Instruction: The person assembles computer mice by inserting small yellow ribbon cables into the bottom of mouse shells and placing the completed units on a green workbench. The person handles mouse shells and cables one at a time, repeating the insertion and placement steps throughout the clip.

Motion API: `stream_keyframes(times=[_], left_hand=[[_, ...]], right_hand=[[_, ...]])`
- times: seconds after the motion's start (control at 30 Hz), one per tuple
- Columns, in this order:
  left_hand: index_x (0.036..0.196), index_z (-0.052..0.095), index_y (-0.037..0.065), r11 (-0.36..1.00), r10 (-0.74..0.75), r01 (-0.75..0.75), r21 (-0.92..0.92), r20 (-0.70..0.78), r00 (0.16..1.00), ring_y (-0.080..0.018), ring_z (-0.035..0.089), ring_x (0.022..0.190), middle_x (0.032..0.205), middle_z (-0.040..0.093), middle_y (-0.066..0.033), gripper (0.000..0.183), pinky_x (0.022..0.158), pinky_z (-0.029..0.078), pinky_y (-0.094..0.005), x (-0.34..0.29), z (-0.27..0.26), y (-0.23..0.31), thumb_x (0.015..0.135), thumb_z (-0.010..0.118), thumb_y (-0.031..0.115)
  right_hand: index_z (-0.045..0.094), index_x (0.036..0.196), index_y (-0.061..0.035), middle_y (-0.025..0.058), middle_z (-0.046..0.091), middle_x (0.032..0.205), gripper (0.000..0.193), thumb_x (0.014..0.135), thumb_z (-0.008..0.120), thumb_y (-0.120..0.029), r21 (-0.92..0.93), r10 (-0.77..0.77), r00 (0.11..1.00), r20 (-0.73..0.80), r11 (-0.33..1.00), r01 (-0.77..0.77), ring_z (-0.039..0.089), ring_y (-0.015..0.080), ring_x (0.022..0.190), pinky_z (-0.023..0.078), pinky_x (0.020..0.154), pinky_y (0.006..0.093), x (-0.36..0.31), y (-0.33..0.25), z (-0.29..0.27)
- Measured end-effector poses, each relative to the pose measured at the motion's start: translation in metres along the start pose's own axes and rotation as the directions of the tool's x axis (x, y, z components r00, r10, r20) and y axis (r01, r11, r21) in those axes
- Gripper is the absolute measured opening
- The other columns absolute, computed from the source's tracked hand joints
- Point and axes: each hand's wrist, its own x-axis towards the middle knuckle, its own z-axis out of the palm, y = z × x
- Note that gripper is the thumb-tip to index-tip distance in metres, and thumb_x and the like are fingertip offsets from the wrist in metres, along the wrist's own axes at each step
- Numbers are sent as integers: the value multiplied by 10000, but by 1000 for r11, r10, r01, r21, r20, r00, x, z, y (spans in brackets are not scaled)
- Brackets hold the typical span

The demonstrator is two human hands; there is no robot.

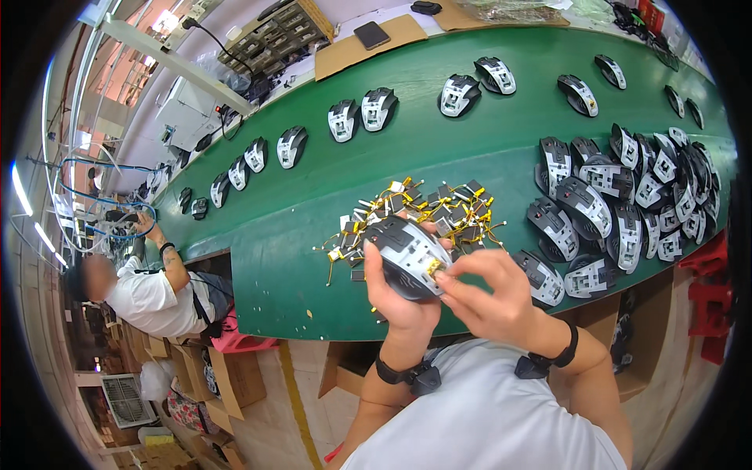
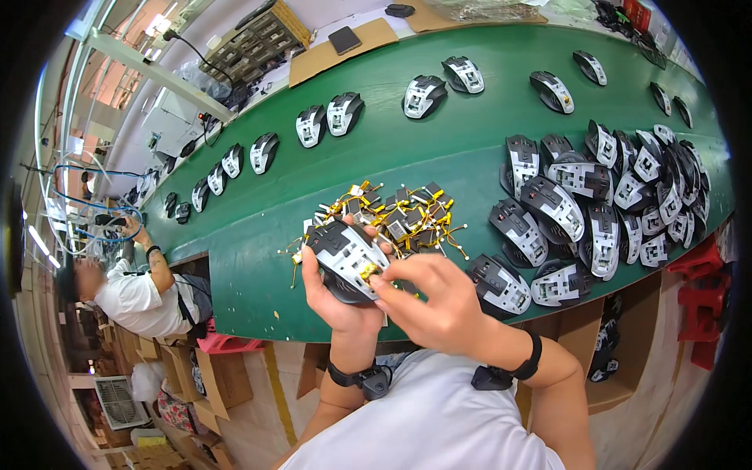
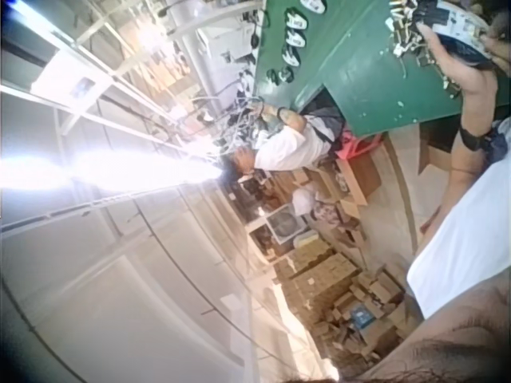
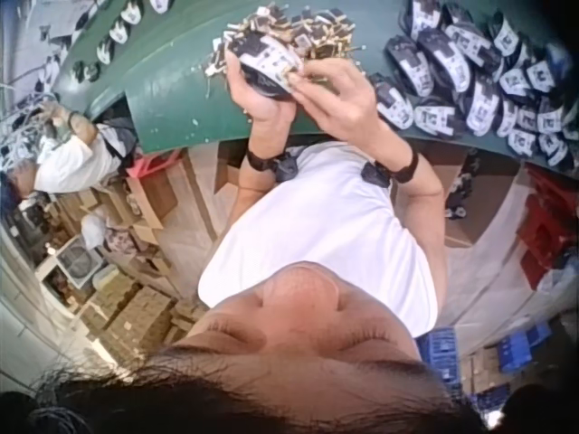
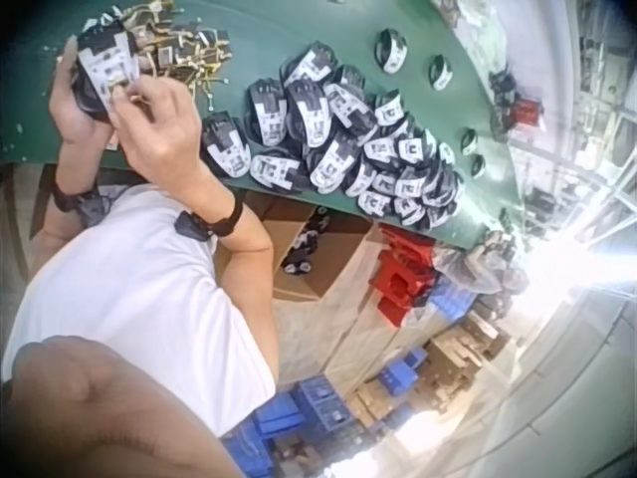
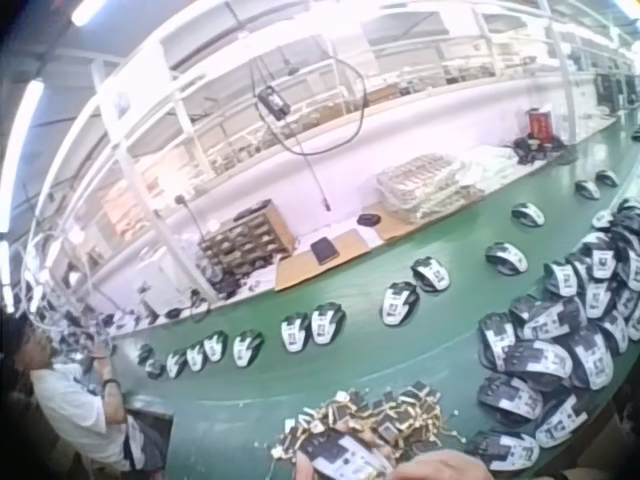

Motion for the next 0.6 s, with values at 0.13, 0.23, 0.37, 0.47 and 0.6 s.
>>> stream_keyframes(times=[0.13,0.23,0.37,0.47,0.6], left_hand=[[1298,490,49,996,76,-73,53,-50,996,-329,655,918,1081,639,-170,567,802,538,-429,1,5,1,1004,358,516],[1288,499,57,998,52,-50,46,-42,998,-326,658,912,1074,644,-169,554,794,543,-430,1,4,1,1003,359,511],[1288,500,59,999,38,-38,9,-8,999,-332,668,886,1067,647,-176,564,773,559,-426,-1,3,6,995,365,522],[1295,495,61,999,-30,30,-21,1,1000,-335,671,872,1066,646,-179,561,772,563,-427,1,4,4,997,364,518],[1315,478,56,1000,-6,6,-3,-8,1000,-332,669,871,1078,640,-180,558,768,560,-421,-1,1,5,998,372,503]], right_hand=[[681,1104,5,97,615,1083,416,698,727,-76,-238,-35,995,91,970,56,612,264,897,497,694,357,1,-11,-2],[678,1101,5,111,618,1100,419,689,712,-63,-204,-21,994,110,978,43,615,285,920,500,714,366,2,-15,-2],[691,1083,-21,105,625,1113,410,673,698,-41,65,-25,996,87,998,20,619,279,925,498,728,363,-1,1,-2],[697,1064,-32,99,630,1111,401,663,685,-11,-22,-56,997,55,998,57,613,271,905,499,727,360,1,-2,-4],[695,1029,-45,114,600,1122,385,652,659,23,-84,-32,997,68,996,37,587,265,936,498,725,357,-2,-5,-3]])
